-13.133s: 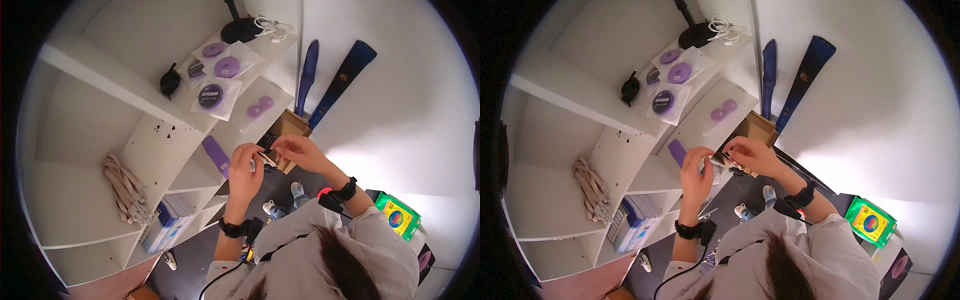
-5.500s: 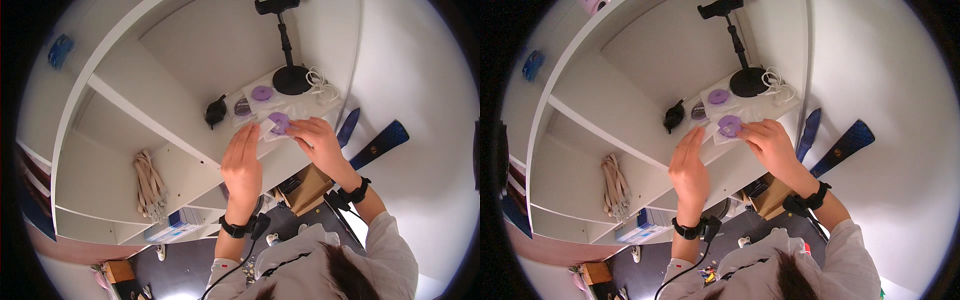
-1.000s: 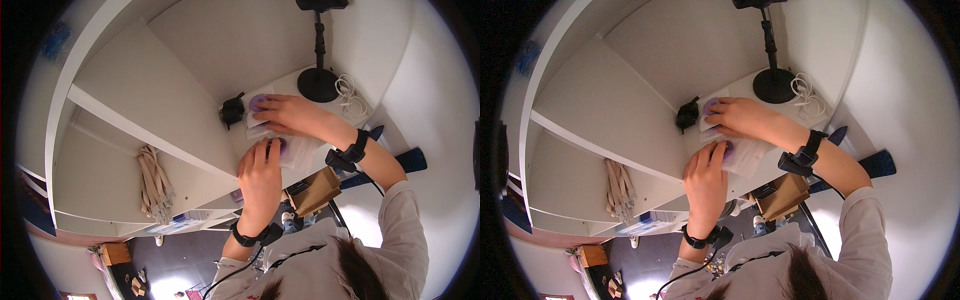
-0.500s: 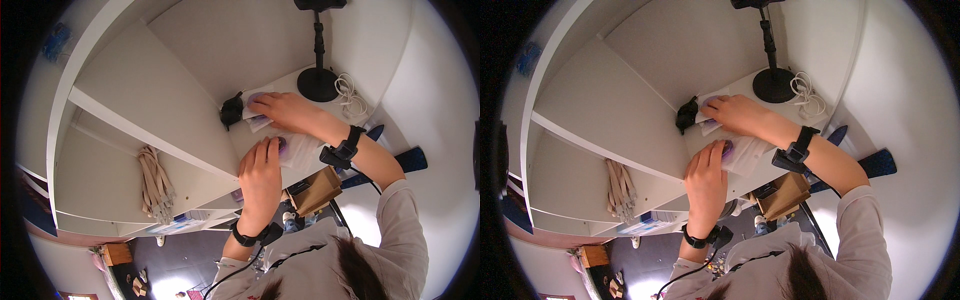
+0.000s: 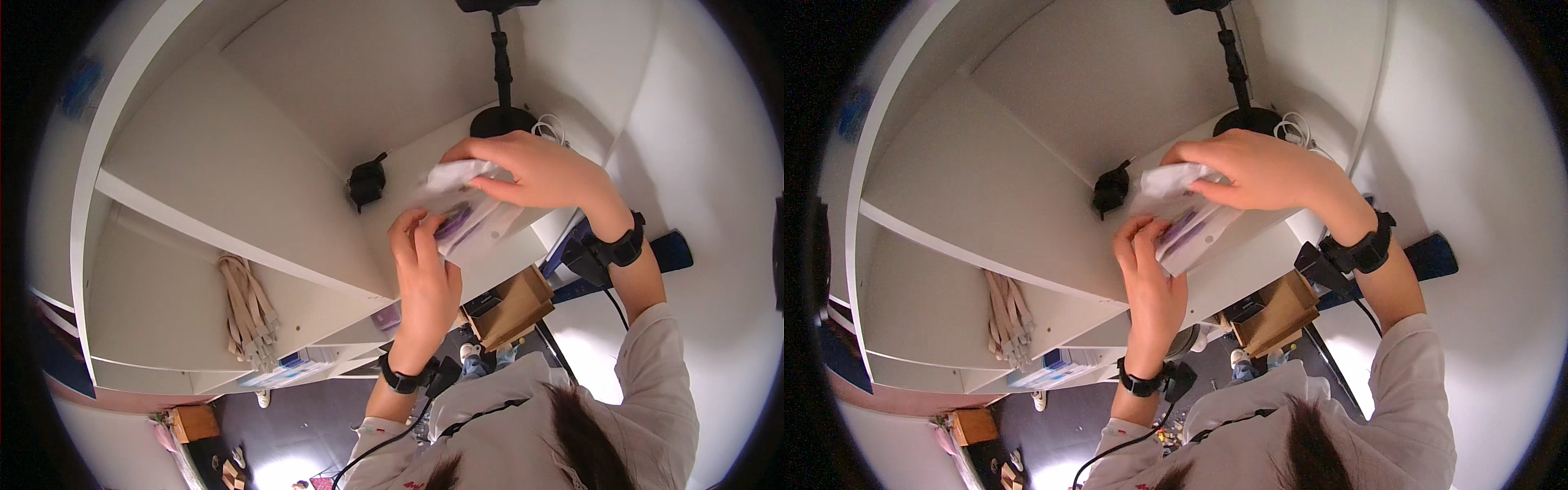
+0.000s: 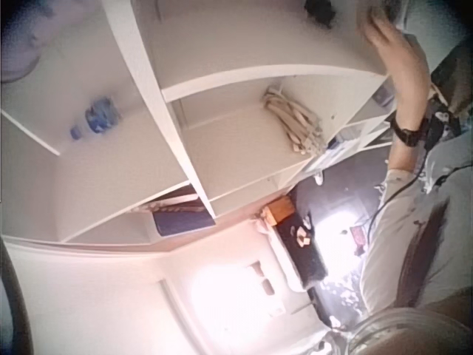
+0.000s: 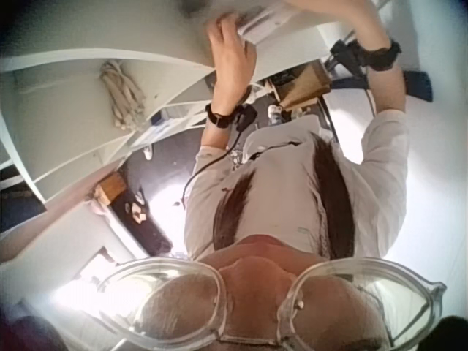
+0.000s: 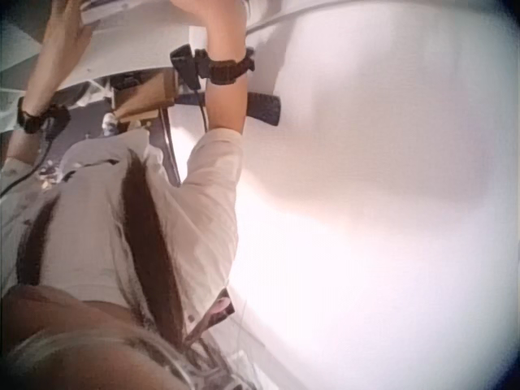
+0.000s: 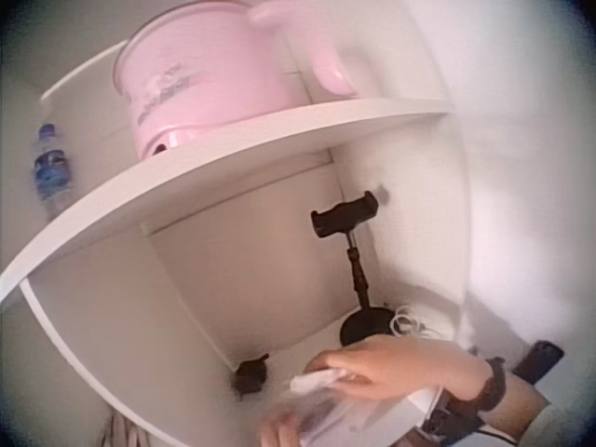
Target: Organizing cords and packaged items on a shelf in a messy room.
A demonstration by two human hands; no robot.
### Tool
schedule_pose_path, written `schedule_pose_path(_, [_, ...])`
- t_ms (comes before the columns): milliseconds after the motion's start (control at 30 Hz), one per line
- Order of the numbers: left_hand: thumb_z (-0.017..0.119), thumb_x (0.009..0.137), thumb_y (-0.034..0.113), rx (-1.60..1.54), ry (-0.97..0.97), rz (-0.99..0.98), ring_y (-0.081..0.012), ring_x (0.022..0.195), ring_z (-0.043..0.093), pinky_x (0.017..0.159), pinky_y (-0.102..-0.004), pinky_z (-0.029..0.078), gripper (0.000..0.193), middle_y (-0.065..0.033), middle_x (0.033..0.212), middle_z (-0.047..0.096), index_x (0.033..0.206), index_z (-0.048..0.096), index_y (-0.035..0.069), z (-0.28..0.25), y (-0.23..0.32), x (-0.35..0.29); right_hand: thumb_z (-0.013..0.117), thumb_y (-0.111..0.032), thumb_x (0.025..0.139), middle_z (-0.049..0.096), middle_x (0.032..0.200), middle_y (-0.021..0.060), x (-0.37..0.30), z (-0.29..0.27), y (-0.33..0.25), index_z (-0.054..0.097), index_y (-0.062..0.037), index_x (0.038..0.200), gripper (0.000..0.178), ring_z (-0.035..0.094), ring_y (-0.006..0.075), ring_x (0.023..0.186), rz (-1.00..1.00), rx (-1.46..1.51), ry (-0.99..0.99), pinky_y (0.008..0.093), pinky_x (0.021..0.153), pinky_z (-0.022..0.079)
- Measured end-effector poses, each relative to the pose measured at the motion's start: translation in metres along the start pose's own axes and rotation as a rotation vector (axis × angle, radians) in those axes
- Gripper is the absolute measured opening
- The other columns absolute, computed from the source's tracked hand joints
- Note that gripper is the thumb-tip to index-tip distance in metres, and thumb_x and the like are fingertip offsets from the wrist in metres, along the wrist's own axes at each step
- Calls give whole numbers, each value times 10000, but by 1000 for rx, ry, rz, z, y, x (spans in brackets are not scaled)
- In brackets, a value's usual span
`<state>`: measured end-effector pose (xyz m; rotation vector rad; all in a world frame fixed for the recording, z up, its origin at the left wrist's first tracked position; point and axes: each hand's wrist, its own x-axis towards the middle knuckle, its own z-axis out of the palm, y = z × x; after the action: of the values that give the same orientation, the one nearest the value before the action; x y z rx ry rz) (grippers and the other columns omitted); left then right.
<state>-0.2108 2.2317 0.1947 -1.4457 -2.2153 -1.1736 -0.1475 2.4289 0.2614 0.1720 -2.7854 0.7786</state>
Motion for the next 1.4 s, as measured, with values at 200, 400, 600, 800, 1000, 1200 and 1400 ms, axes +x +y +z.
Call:
schedule_pose_path(200, [633, 691, -89, -247, 108, -130, -314, 1126, 417, 913, -404, 430, 678, -175, 1240, 298, 1272, 305, 29, 19, -10, 2, 598, -73, 787, 631, 1007, 120, 5, -8, 2, 595, -38, 1086, 301, 608, 297, 894, -108, 16, -30, 354, 769, 483])
schedule_pose_path(400, [713, 746, 49, -376, 191, -306, -288, 1191, 365, 940, -416, 429, 861, -153, 1314, 206, 1403, 158, 89, 17, 2, 16, 681, -103, 746, 660, 981, 89, 18, -12, 8, 625, -41, 1056, 320, 629, 220, 885, -111, 239, 46, 319, 750, 494])
schedule_pose_path(600, [699, 792, 147, -100, 136, -214, -282, 1216, 354, 943, -403, 407, 779, -188, 1343, 242, 1382, 202, 41, 19, -10, 17, 680, -123, 758, 658, 982, 67, 22, -5, 21, 633, -48, 1053, 307, 615, 181, 877, -76, 338, -129, 281, 741, 486])
schedule_pose_path(800, [643, 848, 180, -511, 35, -282, -263, 1121, 473, 926, -342, 395, 628, -209, 1232, 440, 1291, 252, -33, 27, -19, 19, 587, -205, 868, 590, 1113, 78, 19, 11, 16, 558, -61, 1173, 338, 588, 162, 960, 172, 665, -2, 289, 792, 473])
schedule_pose_path(1000, [605, 870, 137, -676, 49, -275, -240, 1122, 473, 938, -325, 378, 598, -190, 1222, 446, 1292, 217, -37, 33, -13, 23, 597, -177, 844, 511, 1202, 98, 2, 60, 30, 307, -44, 1358, 605, 491, 178, 1119, -29, 1142, 311, 317, 934, 407])
schedule_pose_path(1200, [564, 814, 23, -710, 95, -265, -258, 1183, 402, 981, -339, 339, 699, -177, 1278, 340, 1350, 116, -18, 37, -11, 24, 647, -45, 757, 344, 1311, 61, -3, 76, 12, 228, -80, 1389, 759, 372, 163, 1209, -15, 981, 372, 311, 996, 344])
schedule_pose_path(1400, [483, 767, -43, -930, 138, -388, -224, 1162, 408, 971, -321, 345, 688, -143, 1263, 367, 1351, 124, 22, 44, -16, 25, 643, -59, 747, 455, 1209, 115, -2, 86, 18, 271, -52, 1342, 702, 471, 187, 1107, 65, 1001, 367, 305, 892, 427])
